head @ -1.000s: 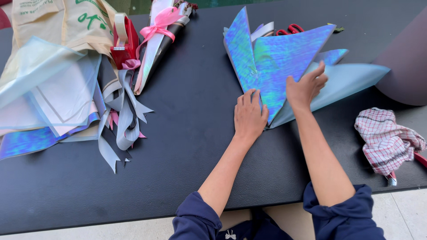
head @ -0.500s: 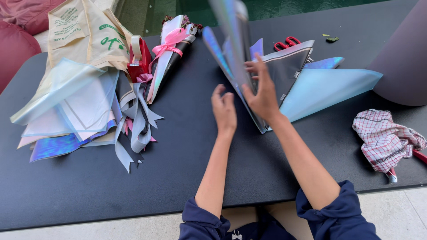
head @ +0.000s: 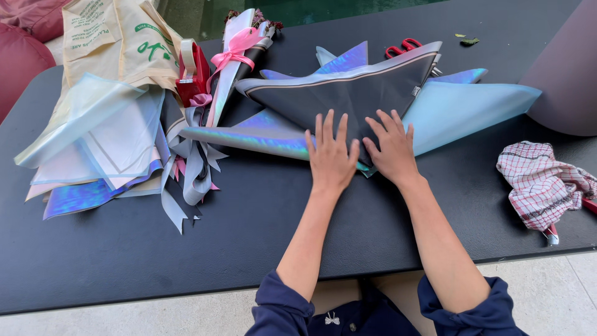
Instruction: The person prepares iridescent and black wrapping paper on a table by folding and securing it with tape.
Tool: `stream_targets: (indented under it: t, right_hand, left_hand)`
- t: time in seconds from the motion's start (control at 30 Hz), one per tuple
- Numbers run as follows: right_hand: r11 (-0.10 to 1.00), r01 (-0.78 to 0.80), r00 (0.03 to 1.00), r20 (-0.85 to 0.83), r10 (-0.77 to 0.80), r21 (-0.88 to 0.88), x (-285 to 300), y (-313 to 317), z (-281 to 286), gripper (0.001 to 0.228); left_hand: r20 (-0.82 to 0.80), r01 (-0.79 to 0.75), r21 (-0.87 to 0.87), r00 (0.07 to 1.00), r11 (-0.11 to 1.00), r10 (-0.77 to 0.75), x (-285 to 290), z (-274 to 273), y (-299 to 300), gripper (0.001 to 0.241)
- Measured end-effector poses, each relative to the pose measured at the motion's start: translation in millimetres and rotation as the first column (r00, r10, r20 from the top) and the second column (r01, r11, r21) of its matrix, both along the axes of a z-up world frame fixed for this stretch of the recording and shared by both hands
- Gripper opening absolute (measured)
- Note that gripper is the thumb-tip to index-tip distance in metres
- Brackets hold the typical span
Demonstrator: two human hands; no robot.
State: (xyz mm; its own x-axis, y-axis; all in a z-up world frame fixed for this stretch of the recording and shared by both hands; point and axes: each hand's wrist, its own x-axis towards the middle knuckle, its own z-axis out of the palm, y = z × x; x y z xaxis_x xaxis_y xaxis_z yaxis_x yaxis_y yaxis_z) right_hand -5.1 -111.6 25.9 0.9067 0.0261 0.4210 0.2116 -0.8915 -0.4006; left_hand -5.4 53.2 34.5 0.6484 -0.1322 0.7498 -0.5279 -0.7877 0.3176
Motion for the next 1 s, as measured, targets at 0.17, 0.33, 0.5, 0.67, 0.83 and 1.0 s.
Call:
stream_targets:
  t: [0.17,0.33,0.5,0.67,0.83,1.0]
  right_hand:
    - [0.985,0.100,0.955,-0.265,-0.134,-0.137,-7.3,3.3,-4.0,0.051]
    - [0.968,0.239,0.945,-0.210,-0.249,-0.072,-23.9,7.7,29.4,0.053]
    - [0.953,0.300,0.860,-0.424,-0.285,-0.032,-22.9,3.0,28.6,0.065]
    - [0.911,0.395,0.905,-0.219,-0.364,0.119,-28.4,4.0,46.4,0.058]
    - [0.576,0.571,0.764,-0.122,-0.634,0.585,10.6,-66.1,-32.3,0.092]
    - [0.132,0.274,0.741,-0.122,-0.660,0.953,10.4,-77.7,-29.8,0.098]
  left_hand:
    - [-0.334,-0.105,0.305,0.919,0.947,0.209,-14.6,-21.4,-13.2,0.066]
    - [-0.268,-0.100,0.244,0.949,0.965,0.166,-17.0,-6.2,-15.4,0.065]
    - [-0.457,-0.030,0.343,0.868,0.939,0.194,-16.8,-14.5,-15.7,0.071]
    - [-0.257,-0.131,0.321,0.941,0.938,0.220,-19.2,-8.8,-22.5,0.061]
    - [-0.266,0.018,0.239,0.963,0.971,0.048,-20.9,-6.7,-24.9,0.060]
    - [-0.368,0.026,0.268,0.926,0.963,0.078,-18.3,-25.9,-24.8,0.065]
